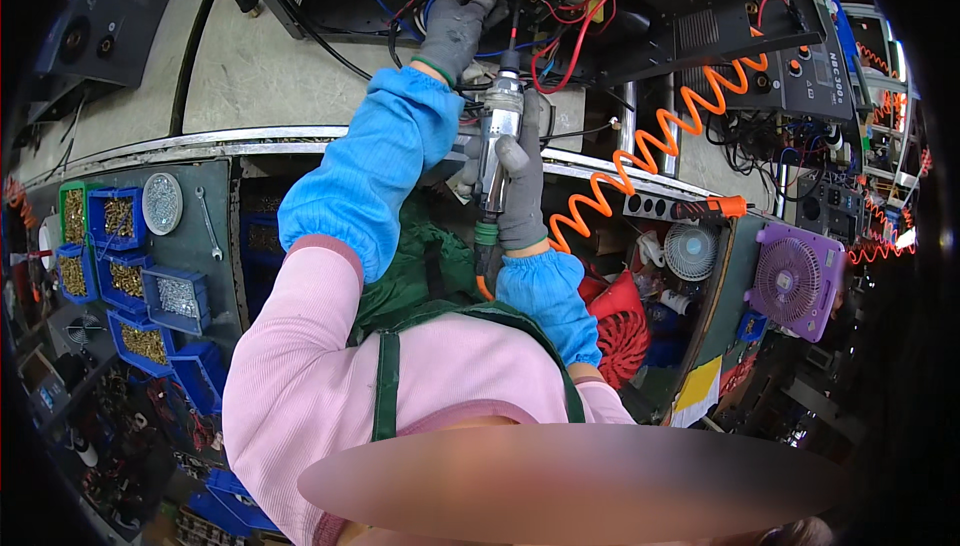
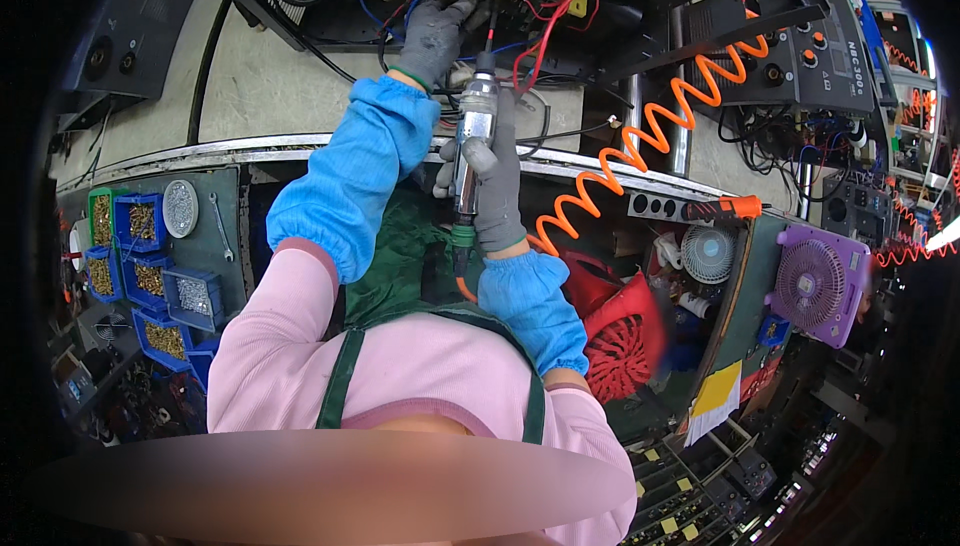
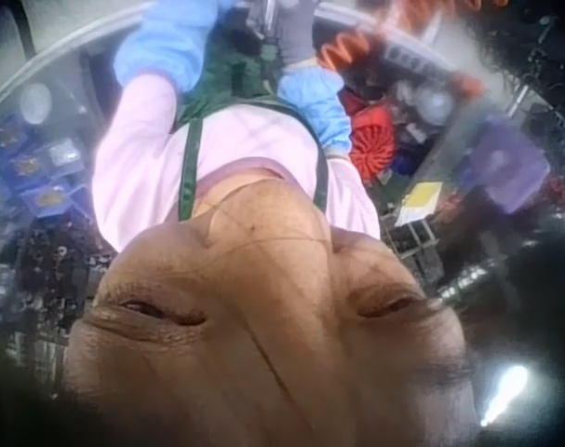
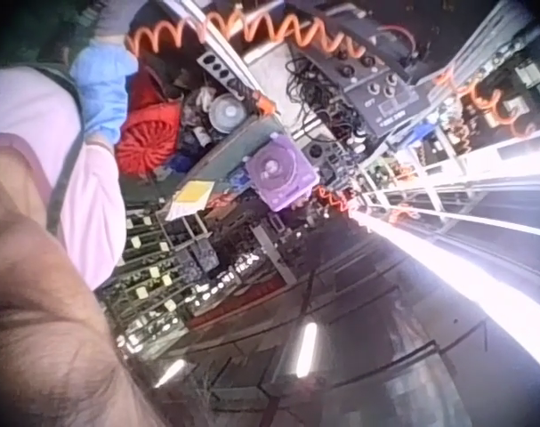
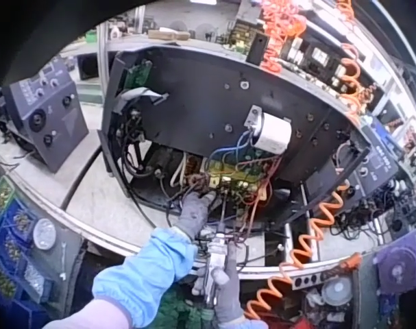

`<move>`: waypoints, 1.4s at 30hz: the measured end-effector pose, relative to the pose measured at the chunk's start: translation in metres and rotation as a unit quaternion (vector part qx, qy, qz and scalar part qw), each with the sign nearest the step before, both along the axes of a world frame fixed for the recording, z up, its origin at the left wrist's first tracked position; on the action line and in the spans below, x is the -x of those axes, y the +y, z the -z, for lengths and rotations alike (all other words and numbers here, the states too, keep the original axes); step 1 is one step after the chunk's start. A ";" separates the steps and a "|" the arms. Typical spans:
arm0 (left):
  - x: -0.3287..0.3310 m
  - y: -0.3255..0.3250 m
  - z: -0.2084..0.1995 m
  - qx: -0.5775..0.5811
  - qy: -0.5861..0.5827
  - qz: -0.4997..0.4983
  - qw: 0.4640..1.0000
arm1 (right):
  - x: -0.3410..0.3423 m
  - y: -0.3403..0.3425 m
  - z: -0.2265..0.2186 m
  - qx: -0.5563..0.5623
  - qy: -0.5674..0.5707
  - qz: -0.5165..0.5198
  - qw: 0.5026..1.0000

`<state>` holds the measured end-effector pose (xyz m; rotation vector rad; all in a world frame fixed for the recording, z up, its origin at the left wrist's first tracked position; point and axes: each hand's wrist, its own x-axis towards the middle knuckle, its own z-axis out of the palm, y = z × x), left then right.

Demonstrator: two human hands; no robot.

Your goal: Using a pneumatic screwdriver to connect wires and components inside an electronic chassis on an assembly line.

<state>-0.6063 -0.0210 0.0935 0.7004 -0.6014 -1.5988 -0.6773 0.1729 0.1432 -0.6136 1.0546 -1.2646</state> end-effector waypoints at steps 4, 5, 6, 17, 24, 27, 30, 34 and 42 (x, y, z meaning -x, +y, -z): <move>-0.001 0.001 -0.009 0.059 -0.114 -0.089 0.988 | 0.000 0.002 -0.001 0.008 0.008 -0.001 1.000; 0.000 0.002 -0.011 0.059 -0.113 -0.089 0.988 | 0.001 0.001 -0.002 0.008 0.009 -0.001 1.000; -0.002 0.003 -0.012 0.073 -0.128 -0.098 0.984 | 0.000 0.001 -0.002 0.008 0.013 -0.002 1.000; -0.009 -0.001 -0.004 0.086 -0.075 -0.037 0.993 | -0.002 -0.001 0.000 0.014 -0.004 -0.002 1.000; -0.014 -0.014 0.015 0.114 -0.152 -0.048 0.981 | -0.006 0.000 -0.001 -0.005 -0.015 0.007 1.000; -0.013 -0.011 0.010 0.145 -0.246 -0.043 0.957 | -0.006 0.001 0.004 0.004 -0.031 0.012 0.999; -0.016 -0.011 -0.005 0.134 -0.218 -0.013 0.967 | -0.005 0.000 0.005 0.015 -0.067 0.004 0.998; -0.018 -0.009 -0.012 0.114 -0.184 -0.002 0.976 | -0.008 0.000 -0.008 0.049 -0.136 0.000 0.990; -0.016 -0.009 -0.016 0.105 -0.213 0.000 0.971 | -0.010 -0.001 -0.006 0.024 -0.081 0.009 0.996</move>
